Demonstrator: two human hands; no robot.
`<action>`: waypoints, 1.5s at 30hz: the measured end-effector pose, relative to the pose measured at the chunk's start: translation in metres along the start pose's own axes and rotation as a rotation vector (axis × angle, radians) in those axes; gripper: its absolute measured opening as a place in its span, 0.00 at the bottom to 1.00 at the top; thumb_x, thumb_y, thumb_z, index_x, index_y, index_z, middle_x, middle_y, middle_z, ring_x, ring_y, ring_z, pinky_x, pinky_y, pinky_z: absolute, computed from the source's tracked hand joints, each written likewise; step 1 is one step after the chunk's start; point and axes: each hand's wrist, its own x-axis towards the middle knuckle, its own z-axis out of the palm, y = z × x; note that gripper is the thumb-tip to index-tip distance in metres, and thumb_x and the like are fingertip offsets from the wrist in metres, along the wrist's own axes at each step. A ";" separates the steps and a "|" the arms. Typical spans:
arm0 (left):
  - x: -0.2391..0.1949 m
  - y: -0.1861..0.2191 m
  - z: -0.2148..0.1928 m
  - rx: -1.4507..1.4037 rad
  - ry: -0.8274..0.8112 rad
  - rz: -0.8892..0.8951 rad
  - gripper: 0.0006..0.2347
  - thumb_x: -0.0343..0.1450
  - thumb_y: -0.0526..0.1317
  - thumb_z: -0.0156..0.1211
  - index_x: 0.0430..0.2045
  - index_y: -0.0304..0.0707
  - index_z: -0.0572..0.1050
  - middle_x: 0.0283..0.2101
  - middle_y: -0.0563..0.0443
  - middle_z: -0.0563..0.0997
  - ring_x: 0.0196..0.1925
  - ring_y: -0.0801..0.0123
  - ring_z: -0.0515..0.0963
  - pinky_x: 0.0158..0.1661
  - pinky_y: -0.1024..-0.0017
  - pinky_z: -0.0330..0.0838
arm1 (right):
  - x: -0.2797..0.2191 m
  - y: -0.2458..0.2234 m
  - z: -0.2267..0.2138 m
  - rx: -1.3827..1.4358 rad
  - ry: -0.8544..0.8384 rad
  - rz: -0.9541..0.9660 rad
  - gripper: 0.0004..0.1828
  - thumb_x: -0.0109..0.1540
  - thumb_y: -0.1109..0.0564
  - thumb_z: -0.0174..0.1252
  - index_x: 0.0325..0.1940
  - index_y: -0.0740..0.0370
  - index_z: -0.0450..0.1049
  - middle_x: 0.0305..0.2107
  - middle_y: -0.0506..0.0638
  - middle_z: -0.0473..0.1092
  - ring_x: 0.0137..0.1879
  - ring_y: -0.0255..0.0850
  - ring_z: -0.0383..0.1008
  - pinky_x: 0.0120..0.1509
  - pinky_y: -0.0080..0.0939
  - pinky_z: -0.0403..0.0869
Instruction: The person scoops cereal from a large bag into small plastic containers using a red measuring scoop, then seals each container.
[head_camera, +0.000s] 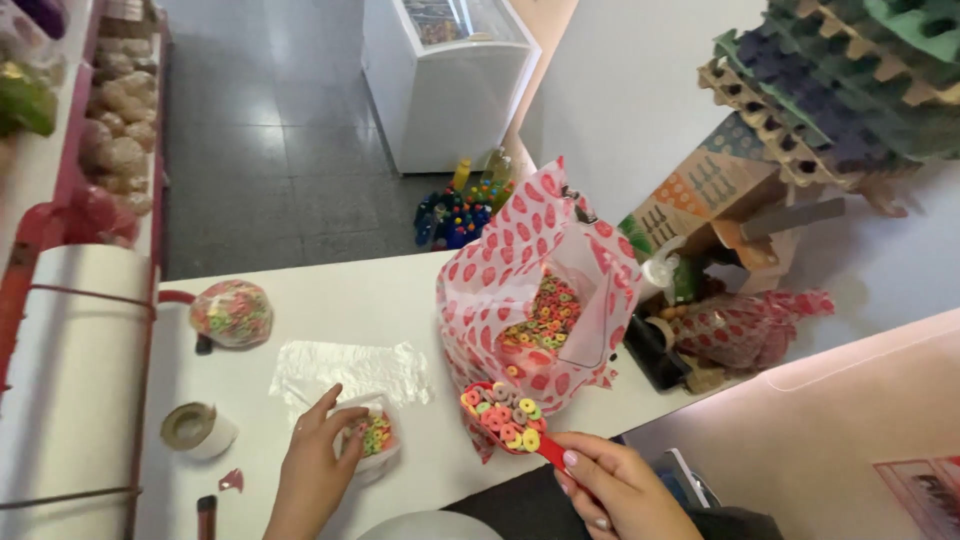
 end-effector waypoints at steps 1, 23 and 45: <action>-0.001 0.001 -0.002 0.006 0.011 -0.015 0.12 0.69 0.42 0.59 0.44 0.54 0.84 0.74 0.57 0.65 0.73 0.61 0.65 0.64 0.59 0.65 | 0.011 0.005 0.005 -0.005 -0.017 0.008 0.24 0.67 0.59 0.53 0.66 0.70 0.78 0.28 0.60 0.64 0.16 0.35 0.49 0.16 0.31 0.45; 0.018 0.001 -0.004 0.049 -0.021 0.016 0.19 0.68 0.33 0.54 0.53 0.45 0.79 0.58 0.60 0.76 0.48 0.67 0.82 0.49 0.68 0.75 | 0.124 0.062 0.100 -1.705 0.008 -0.703 0.32 0.63 0.61 0.50 0.72 0.47 0.59 0.43 0.56 0.61 0.41 0.59 0.72 0.38 0.59 0.74; 0.078 0.214 0.029 -0.858 -0.204 0.016 0.43 0.58 0.23 0.46 0.76 0.37 0.45 0.78 0.30 0.45 0.80 0.41 0.39 0.76 0.51 0.42 | 0.277 -0.020 0.009 -1.389 0.697 -0.869 0.11 0.62 0.66 0.48 0.44 0.71 0.75 0.34 0.60 0.73 0.38 0.58 0.82 0.40 0.56 0.81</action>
